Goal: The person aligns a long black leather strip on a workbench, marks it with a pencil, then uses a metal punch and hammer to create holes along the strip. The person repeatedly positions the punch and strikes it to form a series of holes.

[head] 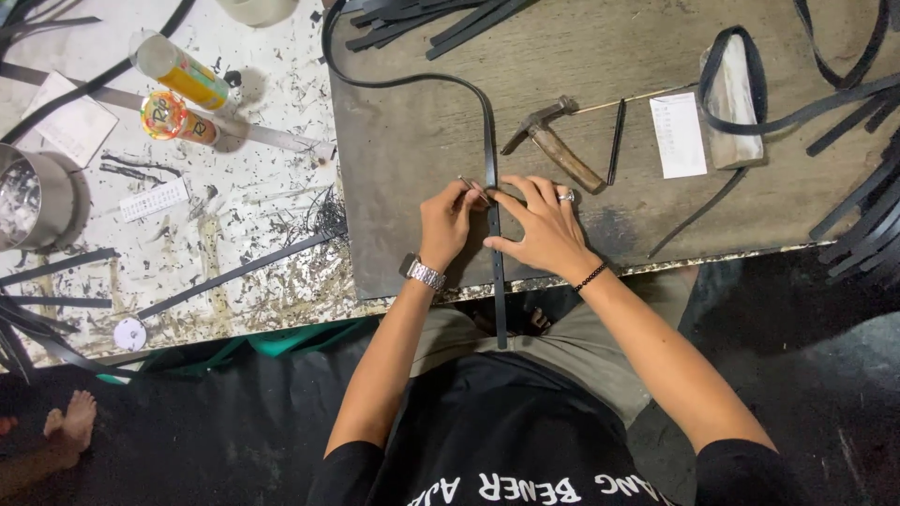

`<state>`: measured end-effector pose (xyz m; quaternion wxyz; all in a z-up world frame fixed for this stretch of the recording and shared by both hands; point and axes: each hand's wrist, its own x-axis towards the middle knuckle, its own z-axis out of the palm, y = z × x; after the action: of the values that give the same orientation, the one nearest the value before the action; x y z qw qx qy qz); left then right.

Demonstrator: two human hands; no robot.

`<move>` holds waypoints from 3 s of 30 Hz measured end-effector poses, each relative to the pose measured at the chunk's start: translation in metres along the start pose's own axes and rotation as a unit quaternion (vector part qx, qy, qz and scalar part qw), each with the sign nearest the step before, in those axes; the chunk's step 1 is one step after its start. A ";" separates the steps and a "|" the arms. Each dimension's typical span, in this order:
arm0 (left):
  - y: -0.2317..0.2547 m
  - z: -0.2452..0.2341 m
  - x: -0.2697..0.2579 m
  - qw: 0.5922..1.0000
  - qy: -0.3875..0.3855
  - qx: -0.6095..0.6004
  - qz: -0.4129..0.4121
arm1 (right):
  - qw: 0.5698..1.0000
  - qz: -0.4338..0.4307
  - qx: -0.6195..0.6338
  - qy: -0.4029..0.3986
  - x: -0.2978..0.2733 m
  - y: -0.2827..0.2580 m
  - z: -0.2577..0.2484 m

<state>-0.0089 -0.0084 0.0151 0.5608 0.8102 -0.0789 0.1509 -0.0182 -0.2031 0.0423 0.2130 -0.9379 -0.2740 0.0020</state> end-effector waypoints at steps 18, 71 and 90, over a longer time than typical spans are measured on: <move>-0.004 -0.001 -0.001 0.999 -0.035 -0.020 0.010 | 1.000 -0.003 0.016 0.015 0.003 -0.001 -0.001; -0.020 0.000 -0.003 0.981 -0.126 0.105 0.108 | 0.939 -0.006 -0.277 0.206 0.013 0.052 0.018; -0.008 -0.001 0.008 0.999 -0.022 -0.017 -0.028 | 0.999 -0.012 0.031 0.002 0.005 0.008 -0.002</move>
<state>0.0013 -0.0042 0.0109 0.5768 0.8054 -0.0714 0.1163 -0.0096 -0.2075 0.0414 0.2422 -0.9276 -0.2844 0.0058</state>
